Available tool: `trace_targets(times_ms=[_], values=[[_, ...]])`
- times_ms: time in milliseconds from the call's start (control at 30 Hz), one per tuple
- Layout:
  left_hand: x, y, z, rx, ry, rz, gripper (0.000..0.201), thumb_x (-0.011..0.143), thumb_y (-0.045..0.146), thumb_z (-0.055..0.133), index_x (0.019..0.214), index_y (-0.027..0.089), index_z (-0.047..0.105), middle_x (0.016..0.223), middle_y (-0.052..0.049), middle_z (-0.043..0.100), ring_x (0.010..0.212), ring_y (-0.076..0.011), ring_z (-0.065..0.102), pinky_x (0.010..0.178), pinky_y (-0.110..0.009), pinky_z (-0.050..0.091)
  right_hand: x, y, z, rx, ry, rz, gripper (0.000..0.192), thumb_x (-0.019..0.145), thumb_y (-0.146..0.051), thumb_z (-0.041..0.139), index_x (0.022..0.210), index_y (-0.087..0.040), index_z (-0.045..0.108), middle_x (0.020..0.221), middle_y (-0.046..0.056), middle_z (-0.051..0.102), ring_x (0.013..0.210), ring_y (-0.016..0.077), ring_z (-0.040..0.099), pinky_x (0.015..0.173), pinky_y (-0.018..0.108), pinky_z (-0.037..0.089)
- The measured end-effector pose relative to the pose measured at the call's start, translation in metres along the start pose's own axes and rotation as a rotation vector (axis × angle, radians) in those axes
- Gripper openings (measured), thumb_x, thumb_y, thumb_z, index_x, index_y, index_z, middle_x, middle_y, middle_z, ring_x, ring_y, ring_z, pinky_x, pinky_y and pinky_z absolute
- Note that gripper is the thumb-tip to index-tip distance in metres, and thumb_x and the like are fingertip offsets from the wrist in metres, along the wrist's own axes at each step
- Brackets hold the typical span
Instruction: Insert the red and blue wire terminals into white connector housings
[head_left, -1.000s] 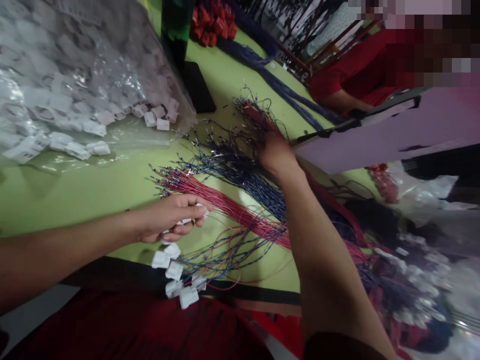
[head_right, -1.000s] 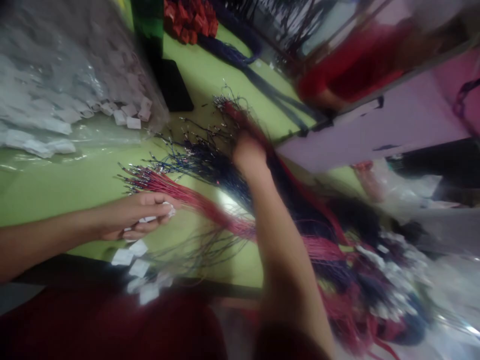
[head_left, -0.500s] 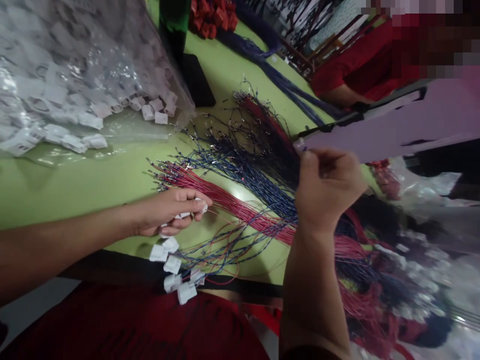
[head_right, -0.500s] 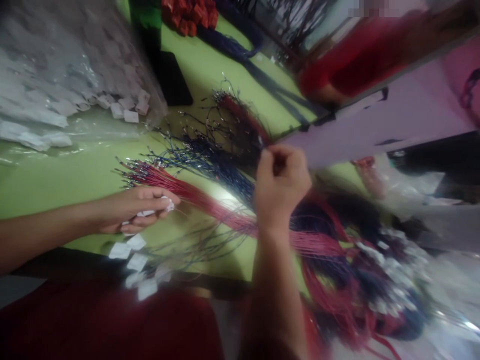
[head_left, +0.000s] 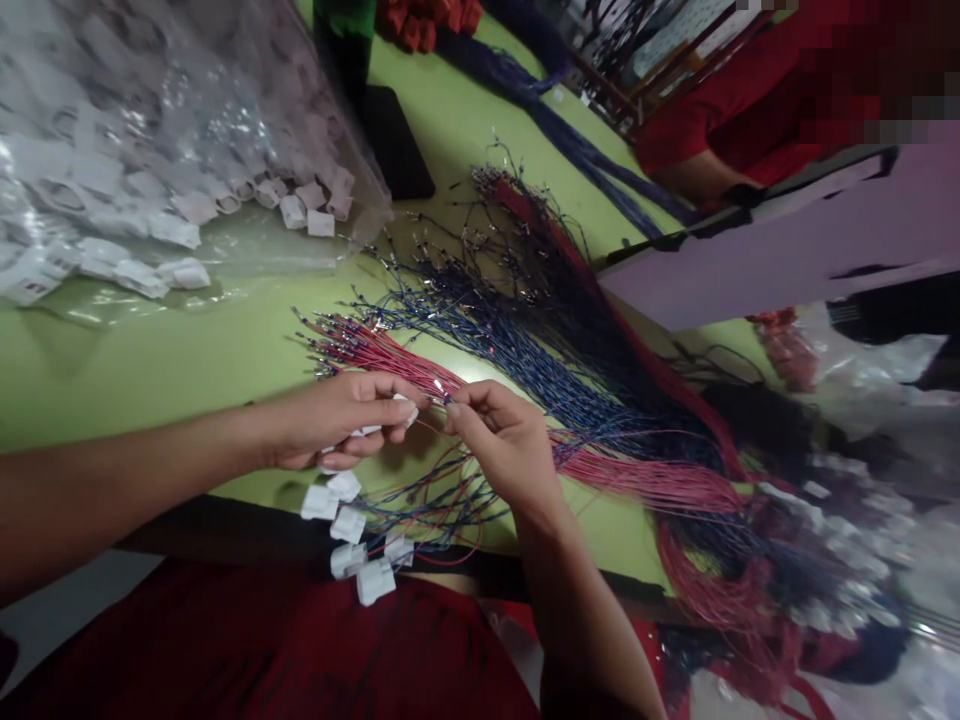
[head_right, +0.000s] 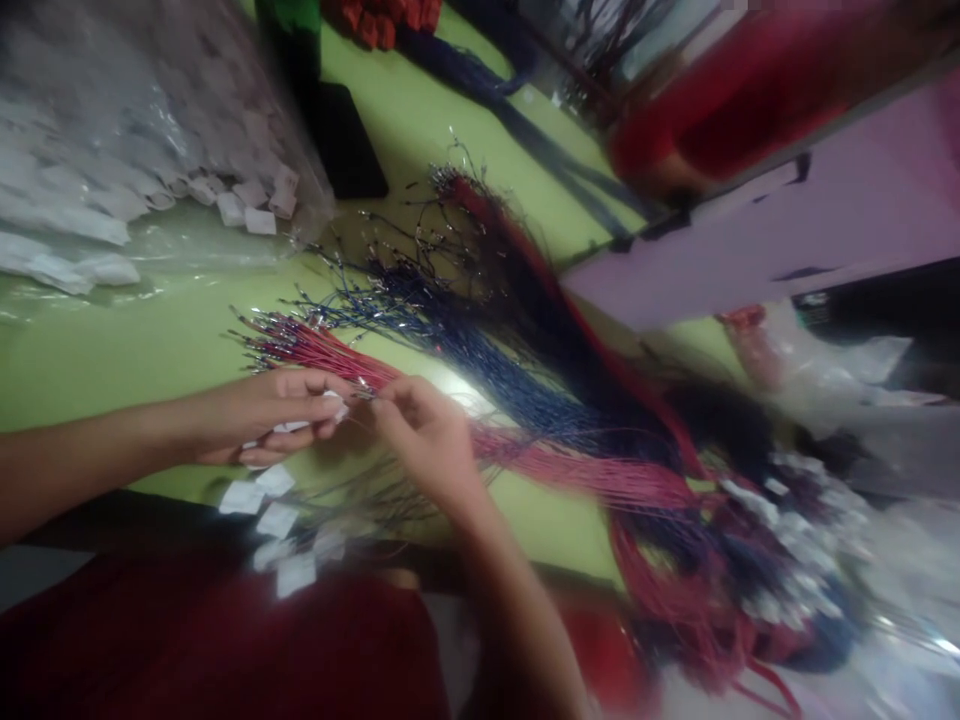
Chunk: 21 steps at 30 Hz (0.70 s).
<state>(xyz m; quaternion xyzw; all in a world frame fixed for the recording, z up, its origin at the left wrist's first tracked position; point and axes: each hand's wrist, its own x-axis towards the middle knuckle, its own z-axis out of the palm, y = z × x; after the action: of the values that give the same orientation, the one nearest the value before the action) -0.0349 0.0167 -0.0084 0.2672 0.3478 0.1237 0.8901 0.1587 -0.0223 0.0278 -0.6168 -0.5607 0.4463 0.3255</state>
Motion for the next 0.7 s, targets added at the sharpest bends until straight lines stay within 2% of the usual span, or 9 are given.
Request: trace_targets(times_ms=[167, 267, 500, 700], values=[[0.000, -0.002, 0.000, 0.047, 0.023, -0.007, 0.009, 0.090, 0.031, 0.064, 0.094, 0.023, 0.059, 0.073, 0.005, 0.056, 0.035, 0.0002, 0.032, 0.028, -0.011, 0.021, -0.002, 0.010, 0.001, -0.027, 0.037, 0.015, 0.008, 0.081, -0.026, 0.061, 0.076, -0.021, 0.060, 0.059, -0.004, 0.059, 0.052, 0.0098, 0.051, 0.050, 0.023, 0.040], [0.000, -0.002, 0.005, 0.087, 0.062, -0.013, 0.014, 0.090, 0.034, 0.063, 0.086, 0.022, 0.058, 0.070, 0.005, 0.055, 0.035, -0.0004, 0.032, 0.027, -0.011, 0.022, -0.008, 0.013, 0.004, -0.088, 0.050, -0.025, 0.007, 0.081, -0.026, 0.062, 0.077, -0.021, 0.061, 0.062, -0.003, 0.061, 0.057, 0.0116, 0.055, 0.052, 0.024, 0.042], [0.000, 0.001, 0.014, 0.101, 0.151, -0.012, 0.016, 0.090, 0.024, 0.059, 0.075, 0.020, 0.057, 0.064, 0.005, 0.053, 0.033, -0.0007, 0.031, 0.026, -0.011, 0.020, -0.013, 0.015, 0.006, -0.129, 0.043, -0.117, 0.006, 0.081, -0.024, 0.061, 0.086, -0.021, 0.064, 0.075, -0.001, 0.065, 0.061, 0.0107, 0.057, 0.058, 0.026, 0.047], [0.000, 0.003, 0.014, 0.091, 0.165, -0.013, 0.015, 0.089, 0.021, 0.060, 0.074, 0.019, 0.058, 0.063, 0.004, 0.054, 0.033, -0.0009, 0.032, 0.025, -0.011, 0.021, -0.013, 0.012, 0.007, -0.156, 0.102, -0.130, 0.003, 0.080, -0.023, 0.063, 0.078, -0.021, 0.062, 0.070, -0.002, 0.061, 0.060, 0.0104, 0.054, 0.056, 0.026, 0.045]])
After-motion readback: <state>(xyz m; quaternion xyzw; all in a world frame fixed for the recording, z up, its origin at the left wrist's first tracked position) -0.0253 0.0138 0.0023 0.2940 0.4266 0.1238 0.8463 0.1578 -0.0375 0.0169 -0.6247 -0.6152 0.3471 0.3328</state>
